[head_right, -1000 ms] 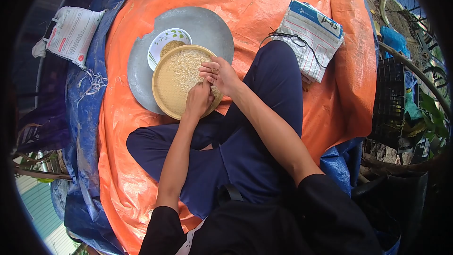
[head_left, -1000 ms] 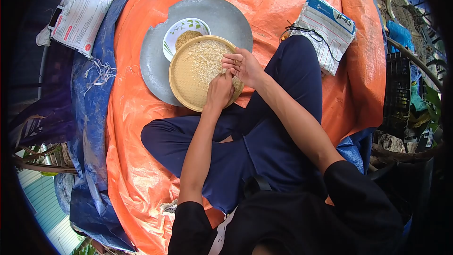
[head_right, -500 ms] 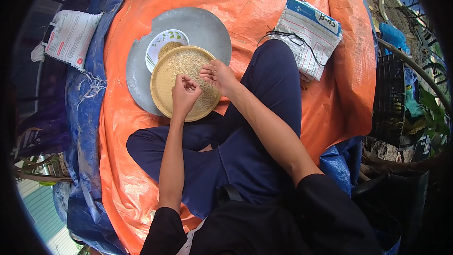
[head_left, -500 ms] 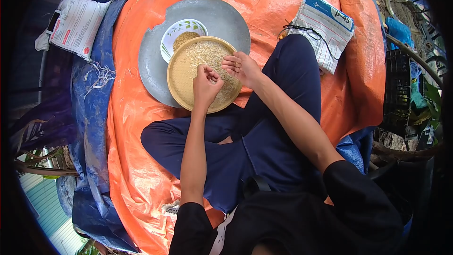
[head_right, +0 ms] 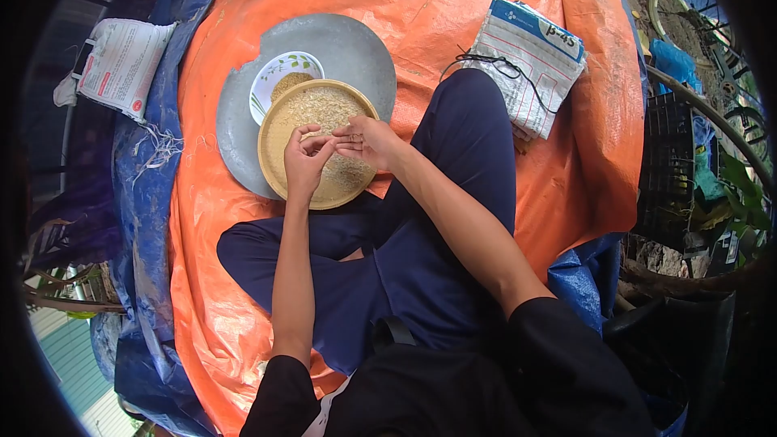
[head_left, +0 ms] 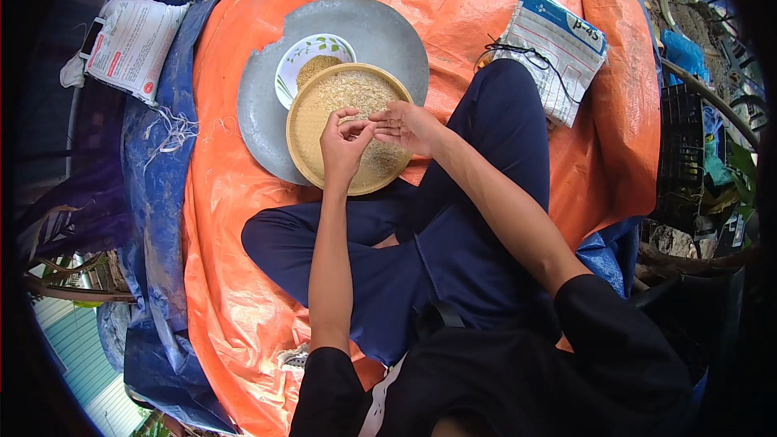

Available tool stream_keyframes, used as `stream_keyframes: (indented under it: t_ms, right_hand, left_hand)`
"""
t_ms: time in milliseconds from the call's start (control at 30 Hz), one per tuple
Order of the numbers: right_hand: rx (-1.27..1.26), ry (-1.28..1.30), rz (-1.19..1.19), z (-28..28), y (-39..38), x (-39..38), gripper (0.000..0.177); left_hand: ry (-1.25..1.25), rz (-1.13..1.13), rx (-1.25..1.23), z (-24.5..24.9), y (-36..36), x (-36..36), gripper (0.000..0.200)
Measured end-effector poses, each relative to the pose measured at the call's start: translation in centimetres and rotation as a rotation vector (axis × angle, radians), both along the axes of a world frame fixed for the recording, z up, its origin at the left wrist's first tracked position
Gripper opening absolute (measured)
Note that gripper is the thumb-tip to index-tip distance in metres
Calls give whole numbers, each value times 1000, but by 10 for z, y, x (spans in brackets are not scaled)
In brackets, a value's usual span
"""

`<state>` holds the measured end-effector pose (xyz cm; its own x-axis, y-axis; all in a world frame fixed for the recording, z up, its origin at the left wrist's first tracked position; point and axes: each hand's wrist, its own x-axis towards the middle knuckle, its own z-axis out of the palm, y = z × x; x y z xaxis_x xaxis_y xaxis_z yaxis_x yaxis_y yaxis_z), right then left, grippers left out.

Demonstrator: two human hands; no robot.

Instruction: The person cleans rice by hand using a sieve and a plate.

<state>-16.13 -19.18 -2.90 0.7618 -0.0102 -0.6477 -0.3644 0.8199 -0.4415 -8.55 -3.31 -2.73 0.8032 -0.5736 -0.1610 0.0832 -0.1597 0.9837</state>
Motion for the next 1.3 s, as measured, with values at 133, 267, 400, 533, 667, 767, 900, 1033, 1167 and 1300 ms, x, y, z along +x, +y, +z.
stream_keyframes:
  t_ms: [133, 267, 400, 533, 667, 767, 900, 1033, 1167, 1300]
  right_hand:
    - [57, -49, 41, 9, -4, -1, 47]
    - [-12, -23, 93, 8, -5, 0, 47]
    - [23, -27, 44, 9, -6, 0, 46]
    - [-20, -18, 11, 9, -8, 1, 46]
    - [5, -61, -67, 10, -10, 0, 46]
    - [-18, -59, -45, 11, -9, -1, 44]
    - [-19, -51, -62, 12, -9, -1, 43]
    - [-33, -36, -55, 11, -9, -1, 44]
    - [-27, -41, -54, 4, -10, 0, 45]
    - [-20, -44, -57, 4, -10, -1, 46]
  left_hand:
    - [-72, 87, -54, -1, 6, 9, 36]
    - [-209, 226, 21, -2, 14, 18, 26]
    - [-402, 178, 280, 1, 20, 19, 21]
    - [-538, 22, 470, -2, 21, 16, 20]
    - [-584, -82, 520, -2, 20, 14, 20]
    - [-601, -124, 502, 0, 17, 9, 21]
    - [-682, -185, 547, -1, 11, 0, 18]
    - [-806, -218, 575, -5, 7, -3, 15]
    - [-857, -233, 595, -7, 7, -2, 16]
    - [-800, -225, 604, -3, 8, -3, 20]
